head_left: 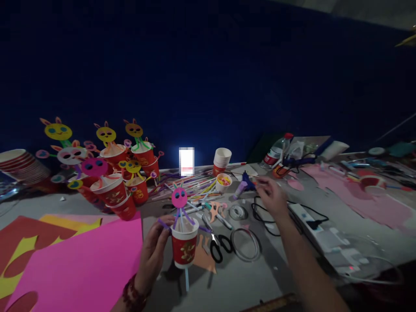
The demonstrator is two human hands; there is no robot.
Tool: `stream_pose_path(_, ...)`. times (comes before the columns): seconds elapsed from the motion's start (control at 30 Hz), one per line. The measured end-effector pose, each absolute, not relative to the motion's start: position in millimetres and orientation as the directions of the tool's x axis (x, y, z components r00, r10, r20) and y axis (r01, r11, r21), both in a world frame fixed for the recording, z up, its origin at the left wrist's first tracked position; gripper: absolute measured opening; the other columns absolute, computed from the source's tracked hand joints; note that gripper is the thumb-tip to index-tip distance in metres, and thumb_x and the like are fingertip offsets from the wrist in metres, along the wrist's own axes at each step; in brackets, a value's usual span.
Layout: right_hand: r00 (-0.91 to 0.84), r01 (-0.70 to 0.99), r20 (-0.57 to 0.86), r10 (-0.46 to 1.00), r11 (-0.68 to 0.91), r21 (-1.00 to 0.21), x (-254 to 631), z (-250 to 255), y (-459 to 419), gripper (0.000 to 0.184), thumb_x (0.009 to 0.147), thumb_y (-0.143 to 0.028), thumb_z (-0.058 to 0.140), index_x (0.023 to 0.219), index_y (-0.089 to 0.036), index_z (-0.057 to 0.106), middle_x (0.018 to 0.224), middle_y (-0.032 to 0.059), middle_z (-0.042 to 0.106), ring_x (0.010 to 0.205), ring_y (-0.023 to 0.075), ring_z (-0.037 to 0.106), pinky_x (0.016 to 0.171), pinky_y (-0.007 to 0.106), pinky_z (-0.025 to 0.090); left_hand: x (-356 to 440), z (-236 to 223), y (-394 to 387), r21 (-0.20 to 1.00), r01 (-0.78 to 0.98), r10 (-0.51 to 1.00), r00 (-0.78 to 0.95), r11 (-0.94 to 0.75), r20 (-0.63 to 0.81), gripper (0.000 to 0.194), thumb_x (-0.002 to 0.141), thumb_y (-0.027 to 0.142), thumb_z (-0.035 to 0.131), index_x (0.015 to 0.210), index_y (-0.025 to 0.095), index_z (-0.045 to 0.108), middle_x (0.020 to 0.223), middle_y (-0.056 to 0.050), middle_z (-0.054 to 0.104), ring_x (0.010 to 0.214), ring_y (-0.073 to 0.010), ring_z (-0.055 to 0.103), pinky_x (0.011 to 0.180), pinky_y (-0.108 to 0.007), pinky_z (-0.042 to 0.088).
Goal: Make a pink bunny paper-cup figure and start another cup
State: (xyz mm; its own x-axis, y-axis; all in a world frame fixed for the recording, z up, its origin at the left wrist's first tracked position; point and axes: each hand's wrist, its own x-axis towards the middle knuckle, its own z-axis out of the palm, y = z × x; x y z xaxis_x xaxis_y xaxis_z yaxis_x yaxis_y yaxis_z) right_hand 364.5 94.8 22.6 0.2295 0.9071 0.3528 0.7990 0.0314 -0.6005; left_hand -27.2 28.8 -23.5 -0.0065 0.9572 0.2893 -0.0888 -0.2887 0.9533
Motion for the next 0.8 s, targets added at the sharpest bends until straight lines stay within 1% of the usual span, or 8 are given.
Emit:
stream_pose_path(0.07,0.213,0.856,0.319,0.923,-0.019,-0.517,402.3,14.6,118.2,0.043,0.08,-0.021,0.056,0.123,-0.016,0.057,0.13,0.0189,0.059,0.121,0.0344,0.054,0.104,0.05,0.041,-26.3,-23.0,28.2,0.953,-0.062,0.954,0.02,-0.297,0.299,0.02,0.095,0.031,0.053,0.107,0.023,0.067,0.121,-0.009,0.064,0.115,-0.0244,0.059,0.097,-0.036,0.049)
stream_pose_path(0.17,0.136,0.913,0.234,0.963,-0.03,-0.408,427.9,-3.6,141.6,0.053,0.062,-0.007,0.065,0.114,-0.015,0.063,0.128,0.0176,0.061,0.121,0.0353,0.054,0.105,0.045,0.039,-25.6,-21.6,27.8,0.948,-0.028,0.947,0.036,-0.317,0.318,0.02,0.095,0.031,0.053,0.105,0.023,0.068,0.118,-0.009,0.066,0.113,-0.0246,0.06,0.097,-0.036,0.049)
stream_pose_path(0.3,0.079,0.951,0.173,0.982,-0.022,-0.307,433.7,-24.8,154.6,0.048,0.063,-0.004,0.064,0.11,-0.013,0.065,0.12,0.0179,0.063,0.113,0.0328,0.058,0.102,0.042,0.04,-25.8,-20.9,28.9,0.953,-0.022,0.953,0.002,-0.303,0.303,0.021,0.094,0.034,0.055,0.105,0.022,0.068,0.115,-0.009,0.067,0.112,-0.0253,0.061,0.096,-0.037,0.05)
stream_pose_path(0.4,0.062,0.962,0.183,0.981,-0.01,-0.271,438.4,-30.4,159.7,0.045,0.067,-0.008,0.064,0.112,-0.013,0.064,0.129,0.0192,0.056,0.12,0.0344,0.052,0.104,0.044,0.037,-26.1,-21.2,29.4,0.96,-0.011,0.96,-0.004,-0.279,0.279,0.022,0.094,0.035,0.055,0.105,0.021,0.068,0.117,-0.009,0.067,0.113,-0.0249,0.061,0.097,-0.036,0.05)
stream_pose_path(0.5,0.034,0.955,0.2,0.979,0.028,-0.296,445.4,-29.0,165.6,0.041,0.065,-0.014,0.067,0.105,-0.014,0.065,0.135,0.019,0.052,0.126,0.0358,0.046,0.106,0.044,0.035,-26.3,-22.0,29.4,0.958,0.007,0.958,-0.001,-0.288,0.288,0.021,0.094,0.033,0.054,0.107,0.022,0.068,0.117,-0.008,0.067,0.112,-0.0236,0.062,0.096,-0.034,0.051)
stream_pose_path(0.63,0.033,0.906,0.201,0.979,0.056,-0.42,451.9,-23.9,173.0,0.026,0.064,-0.026,0.068,0.089,-0.018,0.066,0.105,0.0113,0.07,0.097,0.0288,0.064,0.088,0.037,0.049,-26.4,-21.9,29.8,0.948,0.016,0.948,0.007,-0.318,0.318,0.021,0.095,0.031,0.053,0.107,0.022,0.068,0.119,-0.009,0.067,0.11,-0.0232,0.063,0.094,-0.033,0.052)
stream_pose_path(0.7,0.094,0.871,0.245,0.965,0.04,-0.49,452.0,-19.8,173.0,0.023,0.063,-0.027,0.067,0.084,-0.019,0.065,0.097,0.0091,0.072,0.088,0.0272,0.066,0.082,0.036,0.052,-26.1,-20.8,30.4,0.943,0.008,0.943,0.011,-0.332,0.331,0.02,0.095,0.03,0.053,0.106,0.023,0.068,0.118,-0.009,0.067,0.11,-0.023,0.063,0.093,-0.033,0.053)
stream_pose_path(0.8,0.231,0.797,0.348,0.908,0.029,-0.603,447.7,-7.6,162.3,0.025,0.065,-0.028,0.064,0.088,-0.018,0.065,0.096,0.0099,0.072,0.09,0.029,0.067,0.081,0.039,0.053,-25.0,-19.1,30.8,0.941,-0.003,0.94,0.019,-0.339,0.339,0.018,0.096,0.028,0.052,0.106,0.023,0.067,0.116,-0.008,0.067,0.109,-0.0221,0.063,0.094,-0.033,0.052)
